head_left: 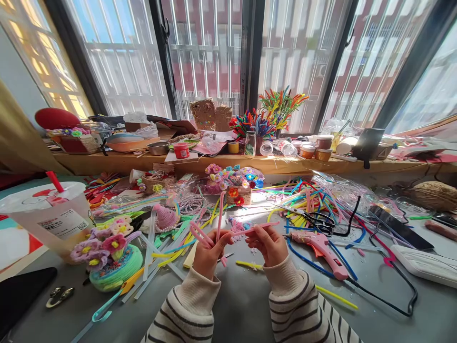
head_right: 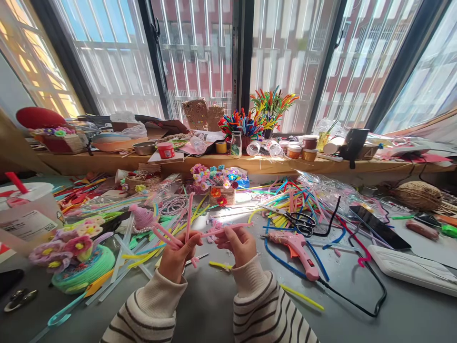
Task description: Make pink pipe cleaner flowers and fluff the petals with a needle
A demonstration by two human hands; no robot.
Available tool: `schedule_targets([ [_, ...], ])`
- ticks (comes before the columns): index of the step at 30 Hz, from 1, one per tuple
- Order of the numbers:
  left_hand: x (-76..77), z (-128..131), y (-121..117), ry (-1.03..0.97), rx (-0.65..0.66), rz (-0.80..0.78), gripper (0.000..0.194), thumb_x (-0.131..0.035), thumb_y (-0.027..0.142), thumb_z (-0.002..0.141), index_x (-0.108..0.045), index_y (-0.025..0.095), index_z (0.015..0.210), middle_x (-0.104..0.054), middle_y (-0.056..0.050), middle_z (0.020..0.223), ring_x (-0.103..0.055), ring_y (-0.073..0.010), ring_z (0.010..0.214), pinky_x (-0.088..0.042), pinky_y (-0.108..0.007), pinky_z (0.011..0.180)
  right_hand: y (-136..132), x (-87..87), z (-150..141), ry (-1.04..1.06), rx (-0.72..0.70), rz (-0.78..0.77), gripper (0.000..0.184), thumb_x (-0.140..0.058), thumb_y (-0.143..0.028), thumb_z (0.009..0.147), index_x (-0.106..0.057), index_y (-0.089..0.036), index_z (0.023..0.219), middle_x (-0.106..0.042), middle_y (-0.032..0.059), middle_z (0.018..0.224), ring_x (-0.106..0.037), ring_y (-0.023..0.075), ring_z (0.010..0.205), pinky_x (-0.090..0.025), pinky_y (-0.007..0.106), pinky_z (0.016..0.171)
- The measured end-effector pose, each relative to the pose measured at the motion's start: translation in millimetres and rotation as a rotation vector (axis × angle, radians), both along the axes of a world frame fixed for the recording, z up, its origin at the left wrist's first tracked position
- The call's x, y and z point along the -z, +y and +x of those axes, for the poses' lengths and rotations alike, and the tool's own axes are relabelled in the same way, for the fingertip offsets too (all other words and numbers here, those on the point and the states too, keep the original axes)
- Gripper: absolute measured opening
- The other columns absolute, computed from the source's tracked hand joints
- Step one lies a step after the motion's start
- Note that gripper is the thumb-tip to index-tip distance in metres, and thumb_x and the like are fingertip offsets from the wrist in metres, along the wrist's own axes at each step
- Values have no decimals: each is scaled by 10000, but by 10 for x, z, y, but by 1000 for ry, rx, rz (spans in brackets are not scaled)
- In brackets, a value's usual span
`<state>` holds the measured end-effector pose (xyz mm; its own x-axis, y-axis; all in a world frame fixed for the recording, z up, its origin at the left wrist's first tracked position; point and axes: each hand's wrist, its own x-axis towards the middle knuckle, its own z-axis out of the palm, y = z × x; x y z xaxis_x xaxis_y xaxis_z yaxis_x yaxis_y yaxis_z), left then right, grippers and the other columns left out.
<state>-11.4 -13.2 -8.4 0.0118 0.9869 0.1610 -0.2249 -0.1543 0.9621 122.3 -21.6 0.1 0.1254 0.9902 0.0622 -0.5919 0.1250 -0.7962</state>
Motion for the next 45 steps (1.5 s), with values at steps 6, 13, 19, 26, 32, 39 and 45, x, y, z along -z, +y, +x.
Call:
schedule_targets([
  [6,64,-36,31,105,-70,-40,266,-549,380,622,-537,131,531,-312,78,343,-189,-19,313,-144,-167,309,50,-3,103,123,121,-18,190,-663,-290,539,-608,-139,639,-612,-20,482,-540,65,390,-447,123,362],
  [13,71,-43,58,86,-177,-57,313,-545,428,600,-508,142,478,-298,74,328,-193,-26,299,-137,-172,296,88,-24,238,194,156,-44,192,-702,-233,486,-602,-157,630,-629,-18,515,-555,62,418,-466,108,385],
  [19,18,-38,32,102,-205,-88,345,-553,453,575,-489,143,439,-278,77,318,-203,-26,299,-144,-167,301,60,-50,277,244,91,-35,209,-709,-248,480,-626,-164,653,-648,-13,565,-581,64,469,-481,102,426],
  [26,20,-37,36,124,-186,-97,372,-558,475,554,-477,135,428,-281,78,310,-202,-23,303,-152,-159,298,101,29,321,310,118,-7,159,-708,-243,486,-627,-207,618,-644,-54,582,-582,60,503,-481,124,446],
  [32,11,-7,25,120,-275,-78,376,-572,477,534,-471,136,412,-278,76,316,-200,-22,299,-140,-159,288,84,-3,293,328,27,4,148,-704,-273,496,-625,-200,597,-648,-42,595,-604,90,595,-500,208,618],
  [39,-3,19,12,115,-344,-63,366,-578,464,533,-453,150,393,-290,71,315,-212,-29,290,-145,-170,287,71,-25,261,361,-81,13,144,-703,-297,497,-604,-209,552,-632,-60,549,-611,143,665,-434,365,776],
  [45,-9,-23,16,163,-239,-27,341,-565,447,561,-489,149,415,-347,53,341,-253,-36,310,-187,-174,308,58,-20,220,354,-190,4,151,-663,-362,540,-602,-229,579,-656,-56,617,-605,134,706,-426,341,762],
])
